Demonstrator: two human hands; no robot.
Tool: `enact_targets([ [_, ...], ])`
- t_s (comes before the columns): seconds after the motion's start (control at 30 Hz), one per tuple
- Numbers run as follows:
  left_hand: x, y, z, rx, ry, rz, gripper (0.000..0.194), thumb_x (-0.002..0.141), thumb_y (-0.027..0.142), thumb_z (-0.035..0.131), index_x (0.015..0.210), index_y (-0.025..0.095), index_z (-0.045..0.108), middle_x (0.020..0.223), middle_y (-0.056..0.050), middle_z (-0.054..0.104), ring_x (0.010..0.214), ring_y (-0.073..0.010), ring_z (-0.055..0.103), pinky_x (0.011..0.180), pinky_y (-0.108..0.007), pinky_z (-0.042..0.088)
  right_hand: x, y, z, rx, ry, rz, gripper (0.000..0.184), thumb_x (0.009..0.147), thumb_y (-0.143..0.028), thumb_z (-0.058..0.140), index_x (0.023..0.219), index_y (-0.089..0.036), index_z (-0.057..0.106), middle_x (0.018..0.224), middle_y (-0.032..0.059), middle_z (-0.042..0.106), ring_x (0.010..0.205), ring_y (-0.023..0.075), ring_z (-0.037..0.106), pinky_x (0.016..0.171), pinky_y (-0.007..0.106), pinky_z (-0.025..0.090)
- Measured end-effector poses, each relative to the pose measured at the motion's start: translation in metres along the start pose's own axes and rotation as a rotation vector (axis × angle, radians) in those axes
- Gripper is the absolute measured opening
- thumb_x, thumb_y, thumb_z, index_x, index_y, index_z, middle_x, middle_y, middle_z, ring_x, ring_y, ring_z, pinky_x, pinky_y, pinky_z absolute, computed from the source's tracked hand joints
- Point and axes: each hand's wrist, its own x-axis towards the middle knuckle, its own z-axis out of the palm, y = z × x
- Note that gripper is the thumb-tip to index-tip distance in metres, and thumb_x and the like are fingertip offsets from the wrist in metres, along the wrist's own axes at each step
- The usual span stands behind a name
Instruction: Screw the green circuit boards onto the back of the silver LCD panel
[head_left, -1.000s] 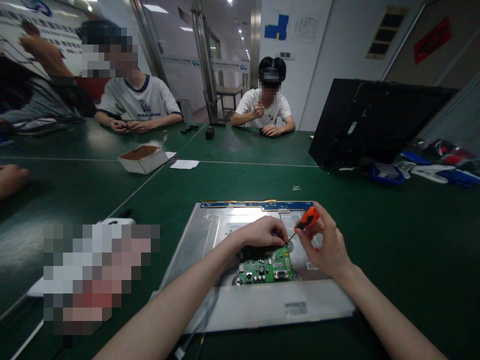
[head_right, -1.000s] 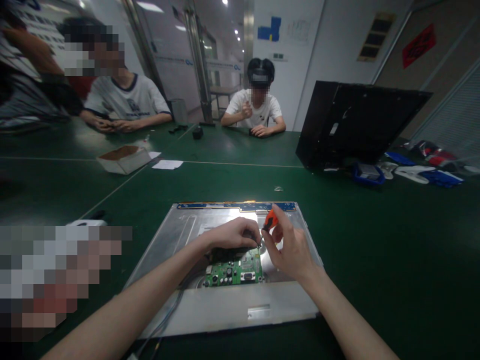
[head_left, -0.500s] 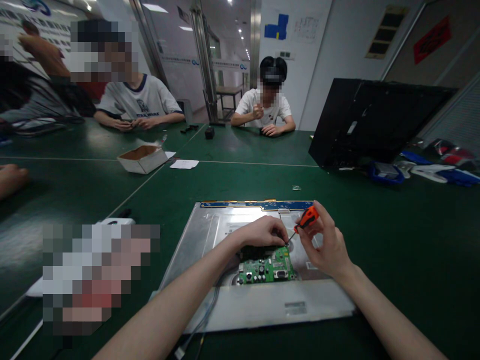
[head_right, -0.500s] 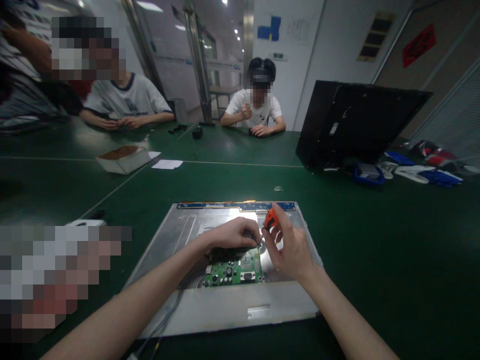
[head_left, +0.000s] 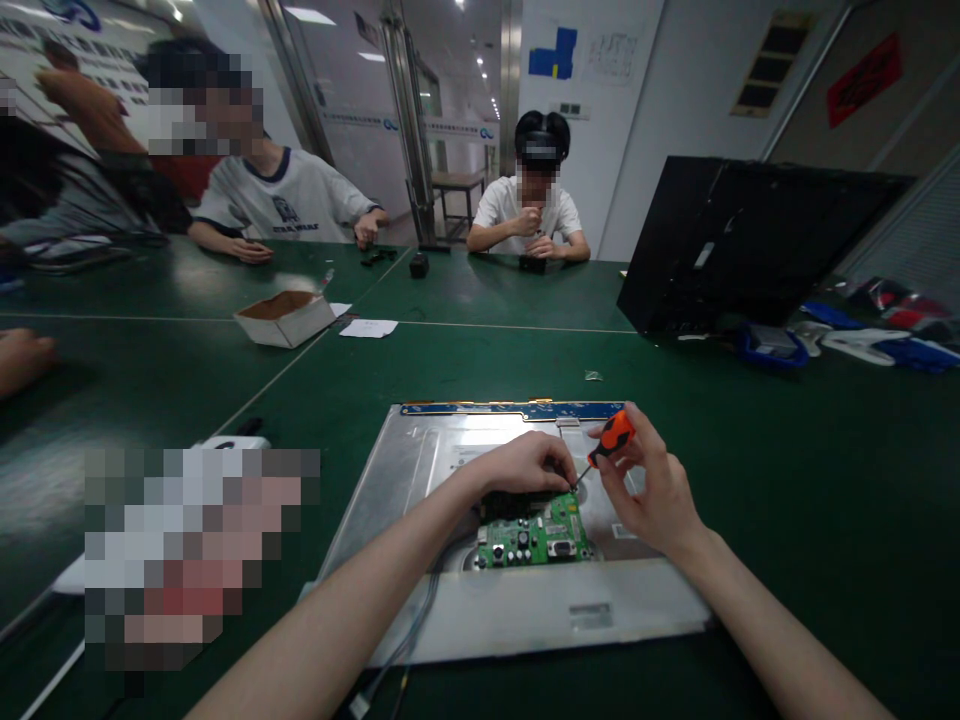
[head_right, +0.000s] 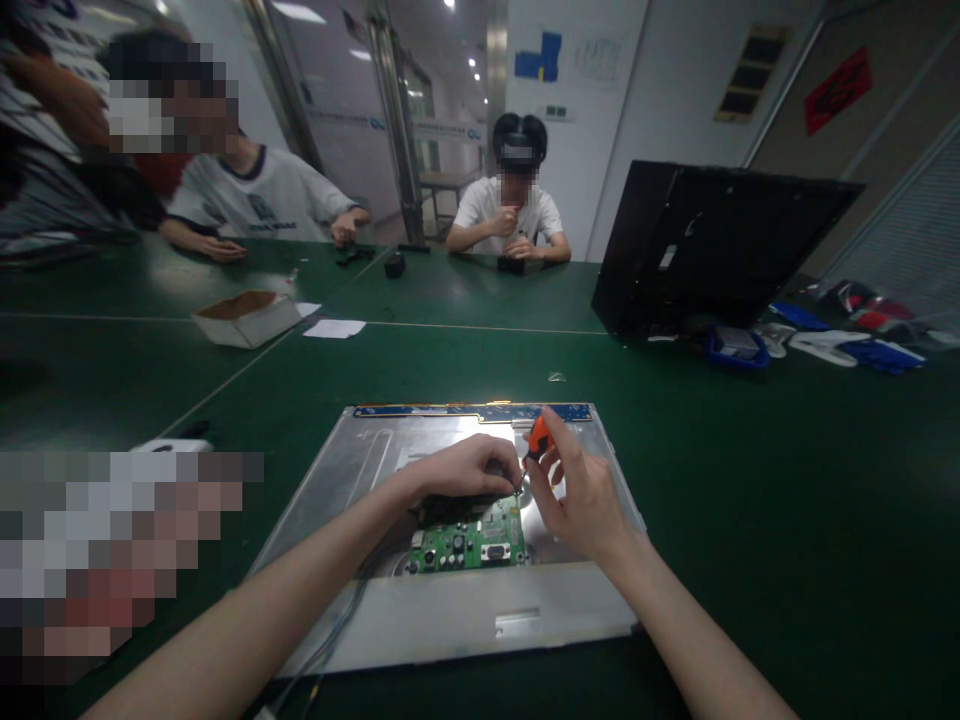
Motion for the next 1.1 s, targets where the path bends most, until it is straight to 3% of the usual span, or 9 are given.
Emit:
enact_targets([
  [0.27,0.0003,-0.0013,0.0006,0.006,0.012,0.010,0.010,0.075,0.007,0.070,0.082,0.014,0.071,0.080,-0.001,0.067,0.076,-0.0144,0.061,0.071,-0.023,0.045,-0.0021,0.0035,0.0016,-0.140,0.105,-0.061,0.069,0.090,-0.026,0.060,0.148,-0.025,0.023,0.068,-0.0049,0.058,0.044,0.0117,0.056,0.040,0.023,0.050],
  [0.43,0.0006,0.0002,0.0005,0.010,0.016,0.001,0.010,0.075,0.007,0.069,0.081,0.015,0.071,0.079,0.000,0.066,0.075,-0.0134,0.060,0.070,-0.022,0.044,-0.0016,0.0031,0.0017,-0.097,0.078,-0.044,0.070,0.091,-0.026,0.059,0.148,-0.024,0.019,0.068,-0.0042,0.059,0.046,0.0127,0.058,0.040,0.024,0.051],
  [0.63,0.0014,0.0001,0.0010,0.003,0.011,-0.006,0.009,0.075,0.008,0.069,0.080,0.015,0.071,0.080,-0.001,0.068,0.076,-0.0144,0.061,0.071,-0.024,0.045,-0.0012,0.0001,0.0006,0.002,0.019,0.004,0.072,0.091,-0.016,0.052,0.151,-0.024,0.014,0.089,0.0051,0.068,0.057,0.0139,0.063,0.048,0.027,0.056],
  [0.9,0.0009,0.0004,-0.0004,0.013,0.006,0.013,0.010,0.074,0.007,0.069,0.080,0.015,0.071,0.079,0.000,0.067,0.076,-0.0139,0.060,0.071,-0.023,0.045,-0.0040,0.0033,0.0026,-0.099,0.077,0.000,0.075,0.089,-0.024,0.059,0.150,-0.026,0.016,0.064,-0.0064,0.056,0.045,0.0123,0.057,0.041,0.023,0.050],
  [1.1,0.0002,0.0007,0.0005,0.013,0.013,-0.014,0.010,0.075,0.008,0.069,0.082,0.016,0.071,0.078,0.001,0.066,0.075,-0.0134,0.060,0.070,-0.023,0.044,-0.0020,0.0023,0.0016,-0.040,0.036,-0.024,0.073,0.090,-0.022,0.057,0.150,-0.027,0.015,0.075,-0.0017,0.063,0.049,0.0121,0.059,0.044,0.024,0.053],
])
